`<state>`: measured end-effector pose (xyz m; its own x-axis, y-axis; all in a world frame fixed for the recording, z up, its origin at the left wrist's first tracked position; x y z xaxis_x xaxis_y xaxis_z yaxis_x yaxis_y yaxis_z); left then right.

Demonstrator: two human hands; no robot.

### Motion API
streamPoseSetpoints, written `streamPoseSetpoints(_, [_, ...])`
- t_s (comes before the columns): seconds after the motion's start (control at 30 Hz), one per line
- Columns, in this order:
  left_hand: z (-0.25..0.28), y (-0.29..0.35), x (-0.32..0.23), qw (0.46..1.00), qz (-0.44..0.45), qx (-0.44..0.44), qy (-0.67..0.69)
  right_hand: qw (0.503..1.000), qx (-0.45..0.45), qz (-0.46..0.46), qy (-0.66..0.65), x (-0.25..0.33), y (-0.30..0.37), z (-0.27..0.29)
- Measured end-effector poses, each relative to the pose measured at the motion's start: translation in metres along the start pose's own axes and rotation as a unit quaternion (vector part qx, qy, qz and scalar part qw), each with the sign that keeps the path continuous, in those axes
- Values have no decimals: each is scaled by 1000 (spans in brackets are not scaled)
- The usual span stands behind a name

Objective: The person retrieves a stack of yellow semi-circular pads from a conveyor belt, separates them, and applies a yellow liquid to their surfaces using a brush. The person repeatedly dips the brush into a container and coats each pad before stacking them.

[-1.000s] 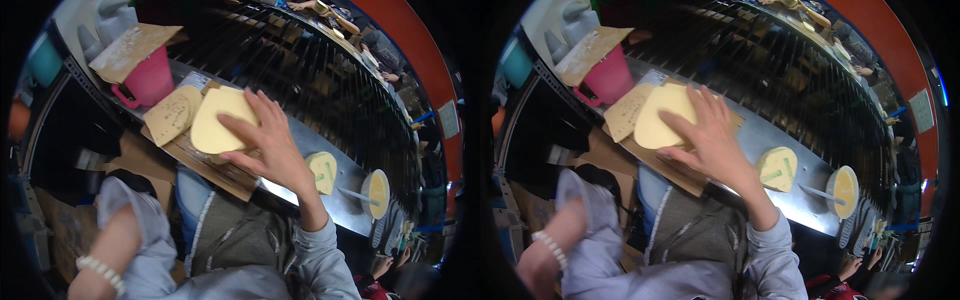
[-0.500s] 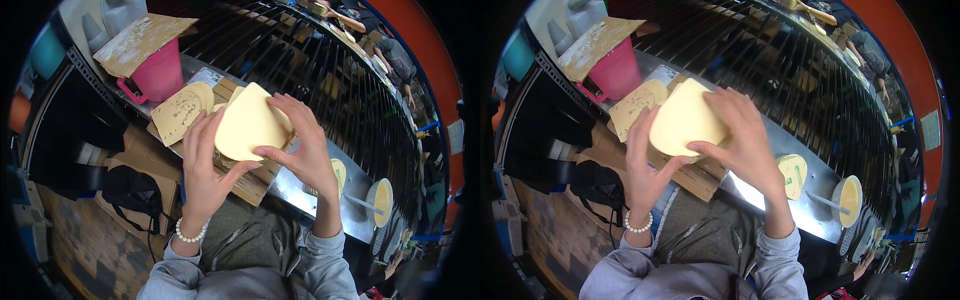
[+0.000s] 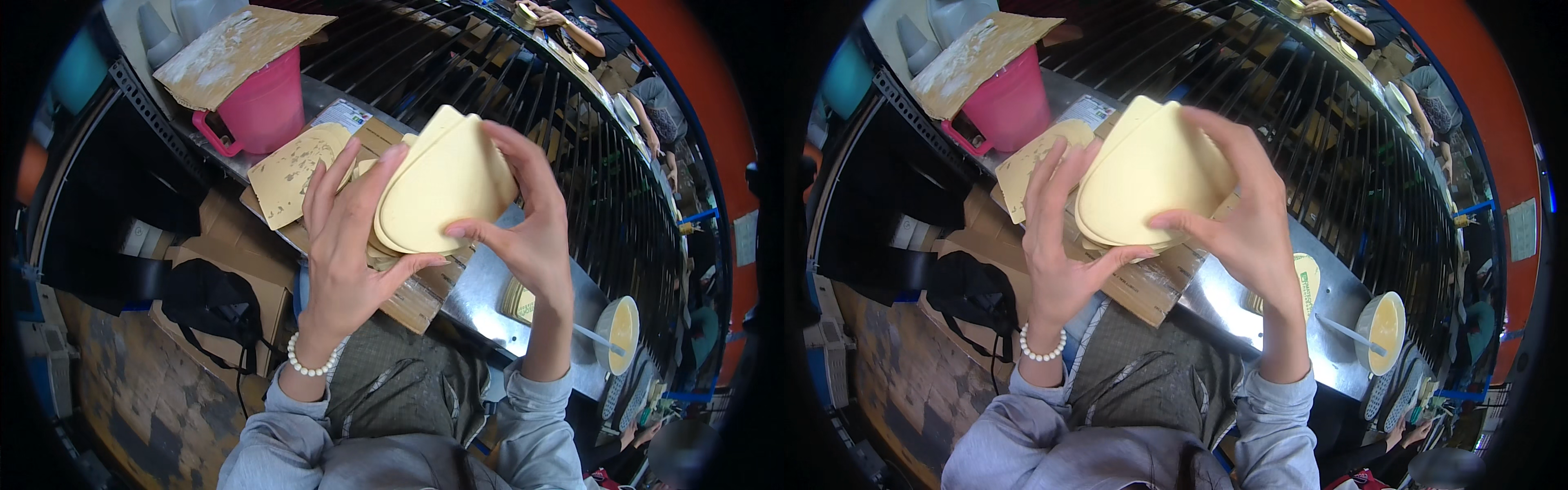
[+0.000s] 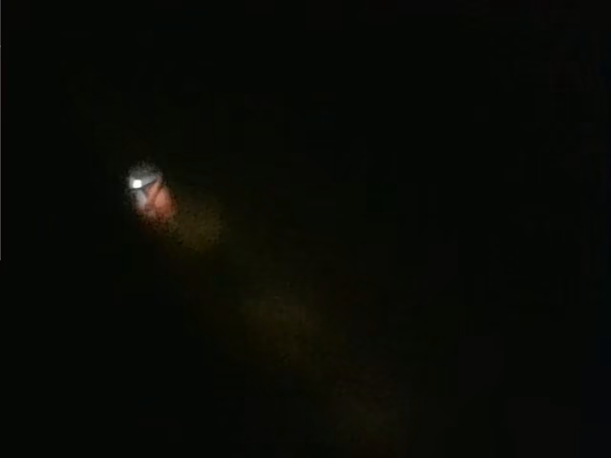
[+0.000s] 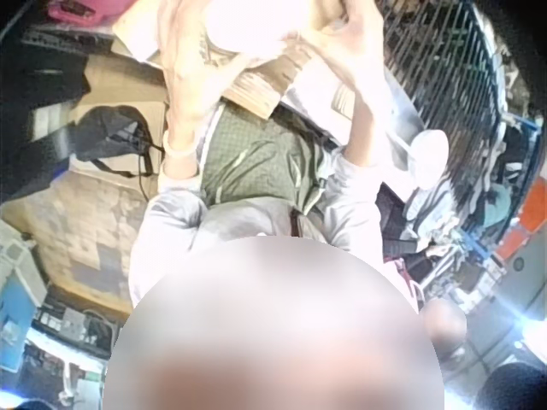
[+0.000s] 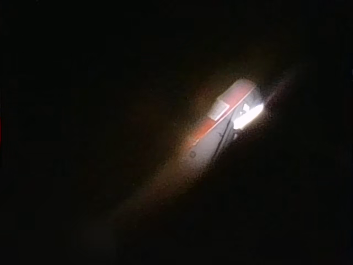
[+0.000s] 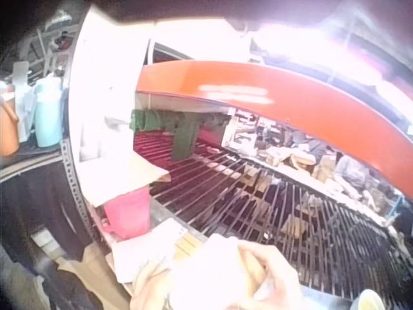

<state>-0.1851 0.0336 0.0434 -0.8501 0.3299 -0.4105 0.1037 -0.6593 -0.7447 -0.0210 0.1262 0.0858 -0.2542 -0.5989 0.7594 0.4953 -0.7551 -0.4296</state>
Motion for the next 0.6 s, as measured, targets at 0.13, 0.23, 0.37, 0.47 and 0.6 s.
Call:
streamPoseSetpoints(0.13, [6,-14,-10,997,-41,-25,64,954,-152,-79,-245,-15,22,15])
streamPoseSetpoints(0.23, [-2,-11,-17,943,81,12,323,869,-258,-97,-410,-20,60,22])
streamPoseSetpoints(0.37, [-3,4,-57,945,54,54,319,904,-245,-161,-312,-15,118,38])
streamPoseSetpoints(0.47, [-24,29,-73,936,72,202,280,924,-221,-206,-236,-12,163,51])
streamPoseSetpoints(0.6, [-63,63,-88,890,167,234,353,893,-250,-278,-252,-22,221,49])
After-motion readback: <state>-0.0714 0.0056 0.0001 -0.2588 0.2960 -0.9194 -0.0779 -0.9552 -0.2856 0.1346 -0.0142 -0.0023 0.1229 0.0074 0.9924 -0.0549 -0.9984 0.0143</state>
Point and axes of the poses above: each hand's wrist, its own y-axis away from the middle knuckle, its own z-axis out of the back of the hand, x = y × z, the point moved 8 cm from there along -y, towards the middle knuckle, and after that the axes turned 12 degrees about -y, right-handed, at the moved point
